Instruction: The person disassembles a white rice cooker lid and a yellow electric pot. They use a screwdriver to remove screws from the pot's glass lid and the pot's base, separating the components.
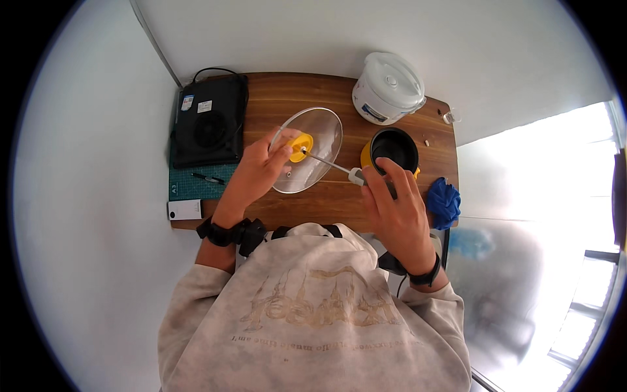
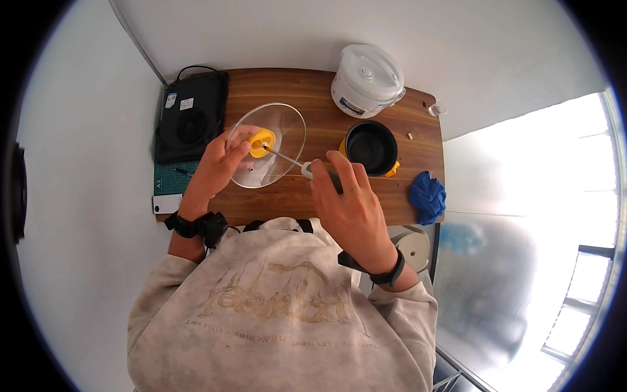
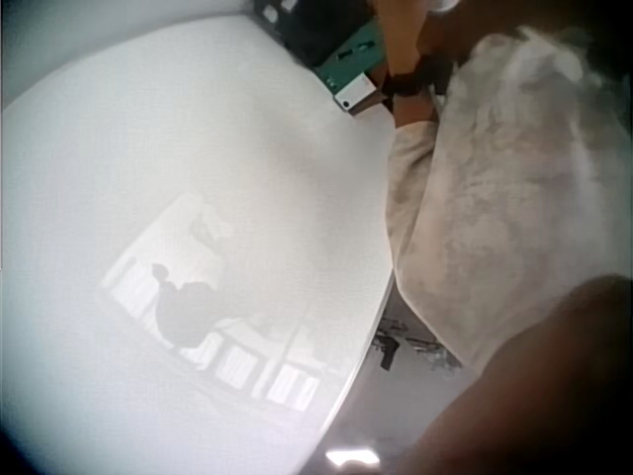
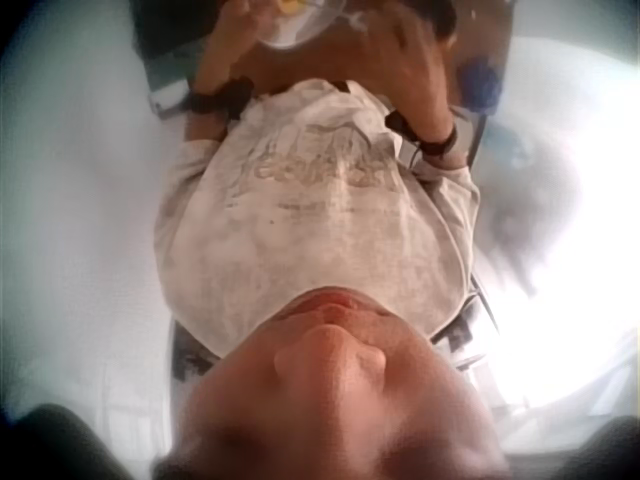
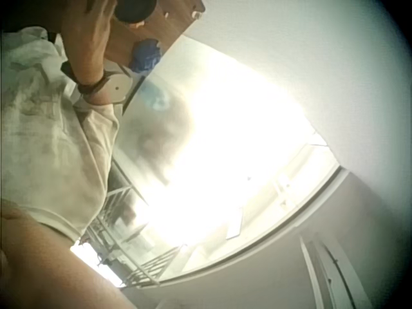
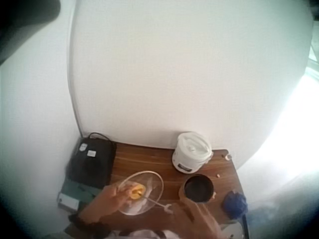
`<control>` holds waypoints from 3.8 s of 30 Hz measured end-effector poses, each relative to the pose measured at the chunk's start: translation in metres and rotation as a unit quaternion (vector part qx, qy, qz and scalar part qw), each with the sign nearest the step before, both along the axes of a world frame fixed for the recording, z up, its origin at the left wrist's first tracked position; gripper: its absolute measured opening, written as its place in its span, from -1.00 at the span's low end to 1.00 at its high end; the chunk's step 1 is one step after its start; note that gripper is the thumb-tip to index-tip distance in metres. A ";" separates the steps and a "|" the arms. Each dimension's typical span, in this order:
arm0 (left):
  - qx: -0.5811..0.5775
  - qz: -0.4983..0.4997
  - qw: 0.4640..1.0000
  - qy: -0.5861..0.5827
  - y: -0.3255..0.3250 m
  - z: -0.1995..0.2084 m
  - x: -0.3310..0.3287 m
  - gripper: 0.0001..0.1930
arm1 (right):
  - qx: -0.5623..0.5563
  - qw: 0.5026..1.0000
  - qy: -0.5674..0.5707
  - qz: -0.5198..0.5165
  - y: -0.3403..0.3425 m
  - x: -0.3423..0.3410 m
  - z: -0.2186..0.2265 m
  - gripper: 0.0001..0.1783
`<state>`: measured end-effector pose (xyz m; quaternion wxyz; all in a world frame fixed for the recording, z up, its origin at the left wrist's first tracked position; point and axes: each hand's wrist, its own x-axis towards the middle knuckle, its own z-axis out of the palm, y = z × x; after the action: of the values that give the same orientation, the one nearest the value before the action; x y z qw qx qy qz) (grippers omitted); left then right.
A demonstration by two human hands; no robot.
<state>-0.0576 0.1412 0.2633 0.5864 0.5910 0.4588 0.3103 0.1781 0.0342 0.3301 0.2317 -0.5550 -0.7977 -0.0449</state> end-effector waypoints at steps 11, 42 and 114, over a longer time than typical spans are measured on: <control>0.018 -0.005 1.000 0.021 0.000 0.004 -0.003 -0.65 | 0.004 0.997 0.067 0.048 0.002 0.003 0.001 -0.70; -0.008 0.023 0.998 -0.050 0.001 0.001 -0.002 -0.68 | -0.043 0.985 0.162 -0.035 0.001 0.008 -0.017 -0.75; -0.122 -0.046 0.986 -0.101 0.003 -0.011 0.019 -0.68 | -0.188 0.926 0.325 -0.030 0.077 -0.025 -0.090 -0.75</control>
<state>-0.0389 0.1446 0.2520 0.7109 0.5011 0.4039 0.2836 0.1528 0.1107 0.2402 0.3685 -0.5962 -0.6551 0.2819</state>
